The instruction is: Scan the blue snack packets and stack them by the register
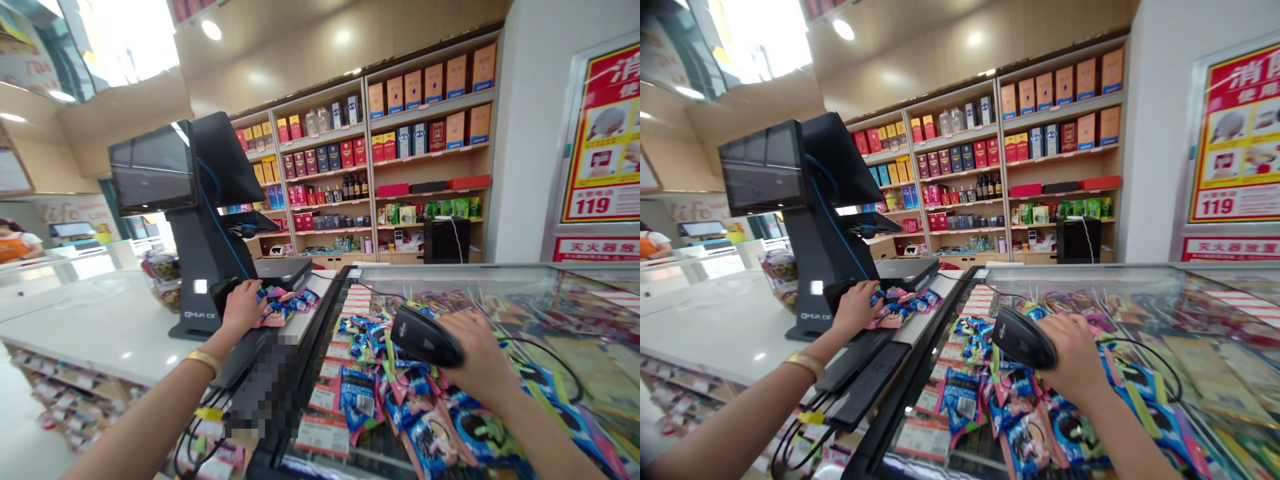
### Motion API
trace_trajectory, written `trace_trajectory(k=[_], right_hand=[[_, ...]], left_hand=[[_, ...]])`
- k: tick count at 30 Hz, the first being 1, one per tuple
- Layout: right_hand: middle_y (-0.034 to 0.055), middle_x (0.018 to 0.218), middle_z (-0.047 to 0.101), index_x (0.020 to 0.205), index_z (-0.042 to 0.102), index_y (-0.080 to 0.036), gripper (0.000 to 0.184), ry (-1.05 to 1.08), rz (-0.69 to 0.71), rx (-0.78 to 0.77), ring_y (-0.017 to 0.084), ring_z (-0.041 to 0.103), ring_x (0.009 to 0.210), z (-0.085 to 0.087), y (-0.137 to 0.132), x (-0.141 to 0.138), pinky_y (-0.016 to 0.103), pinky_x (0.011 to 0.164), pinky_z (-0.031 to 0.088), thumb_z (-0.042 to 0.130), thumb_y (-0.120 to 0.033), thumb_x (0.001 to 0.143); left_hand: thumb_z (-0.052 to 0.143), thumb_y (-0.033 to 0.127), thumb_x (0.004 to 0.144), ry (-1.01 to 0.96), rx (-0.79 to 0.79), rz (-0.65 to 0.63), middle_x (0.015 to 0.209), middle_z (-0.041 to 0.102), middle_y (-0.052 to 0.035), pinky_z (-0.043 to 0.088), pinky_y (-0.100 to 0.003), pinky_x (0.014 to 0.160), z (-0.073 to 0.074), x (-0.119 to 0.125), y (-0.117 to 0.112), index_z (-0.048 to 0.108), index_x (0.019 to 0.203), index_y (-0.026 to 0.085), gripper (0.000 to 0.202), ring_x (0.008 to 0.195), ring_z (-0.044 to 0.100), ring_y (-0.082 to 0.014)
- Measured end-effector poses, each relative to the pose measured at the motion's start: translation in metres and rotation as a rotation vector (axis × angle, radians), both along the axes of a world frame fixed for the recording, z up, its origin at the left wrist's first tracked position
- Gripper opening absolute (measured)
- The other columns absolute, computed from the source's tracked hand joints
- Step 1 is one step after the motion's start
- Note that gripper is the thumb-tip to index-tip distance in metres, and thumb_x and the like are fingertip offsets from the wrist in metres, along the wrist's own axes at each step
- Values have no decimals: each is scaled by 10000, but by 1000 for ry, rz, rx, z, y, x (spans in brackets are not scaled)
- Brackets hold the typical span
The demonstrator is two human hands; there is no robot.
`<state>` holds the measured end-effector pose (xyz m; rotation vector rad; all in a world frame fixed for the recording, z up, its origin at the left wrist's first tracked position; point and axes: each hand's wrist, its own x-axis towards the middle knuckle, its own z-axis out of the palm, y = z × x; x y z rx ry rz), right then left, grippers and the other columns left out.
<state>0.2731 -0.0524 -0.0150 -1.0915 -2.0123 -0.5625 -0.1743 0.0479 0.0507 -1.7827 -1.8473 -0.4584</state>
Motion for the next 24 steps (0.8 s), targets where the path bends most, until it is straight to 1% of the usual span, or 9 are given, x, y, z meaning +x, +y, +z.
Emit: trace_trajectory(k=[2, 5, 8, 12, 17, 19, 22, 23, 24], right_hand=[[21, 723, 631, 767, 588, -215, 88, -16, -4, -2, 189, 540, 718, -1, 0, 0, 329, 715, 297, 569, -247, 688], [22, 736, 631, 786, 593, -215, 119, 16, -8, -6, 191, 539, 727, -1, -2, -4, 334, 721, 296, 565, -235, 672], [23, 748, 629, 789, 591, -214, 133, 69, -23, -22, 191, 536, 737, 0, -5, -7, 336, 729, 296, 549, -214, 663], [14, 733, 622, 776, 589, -216, 110, 14, -19, -21, 182, 534, 724, 0, -3, -3, 328, 717, 287, 568, -224, 668], [8, 738, 633, 787, 599, -215, 118, -22, -18, -9, 181, 548, 732, -2, 1, 1, 323, 715, 283, 580, -235, 673], [12, 752, 641, 798, 603, -211, 130, -2, -12, -14, 184, 550, 743, -1, 1, 0, 321, 719, 282, 575, -229, 673], [15, 750, 640, 780, 600, -209, 108, 37, 12, -41, 183, 542, 742, 1, -2, -4, 319, 718, 278, 567, -219, 678], [19, 750, 639, 772, 598, -207, 101, 58, 17, -47, 185, 540, 746, 2, -3, -6, 320, 721, 278, 562, -219, 679], [22, 747, 635, 762, 595, -206, 94, 85, 20, -51, 187, 536, 749, 2, -4, -8, 321, 723, 278, 556, -218, 678]], left_hand=[[418, 273, 848, 46, -66, 108, 1211, 608, -188, 445, -406, 871, 6, -8, 3, 530, 1260, 111, 457, 1084, 570, -316], [413, 248, 844, 53, -165, 163, 1010, 687, -203, 453, -400, 816, 9, -10, 8, 631, 1103, 94, 372, 1025, 601, -332], [425, 210, 822, 16, -176, 170, 934, 698, -219, 456, -403, 788, 7, -8, 14, 676, 943, 96, 301, 1011, 610, -351], [409, 204, 832, -80, -171, 161, 936, 702, -206, 468, -375, 737, 7, -10, 17, 664, 921, 124, 282, 940, 645, -325], [422, 307, 864, -234, -114, 159, 814, 699, -140, 477, -331, 685, 19, -18, 8, 616, 777, 179, 248, 828, 666, -282], [507, 296, 823, -526, -16, 88, 718, 669, -99, 489, -319, 691, 23, -16, 2, 570, 683, 187, 188, 805, 662, -266], [584, 201, 756, -1145, 156, -106, 585, 586, -30, 526, -306, 692, 22, -2, -8, 498, 600, 187, 179, 722, 661, -221], [581, 176, 755, -1281, 186, -166, 571, 572, -15, 538, -299, 696, 20, 6, -12, 489, 601, 185, 180, 698, 662, -202], [571, 159, 764, -1348, 193, -215, 575, 570, -6, 547, -287, 705, 18, 16, -17, 488, 611, 182, 176, 689, 664, -181]])
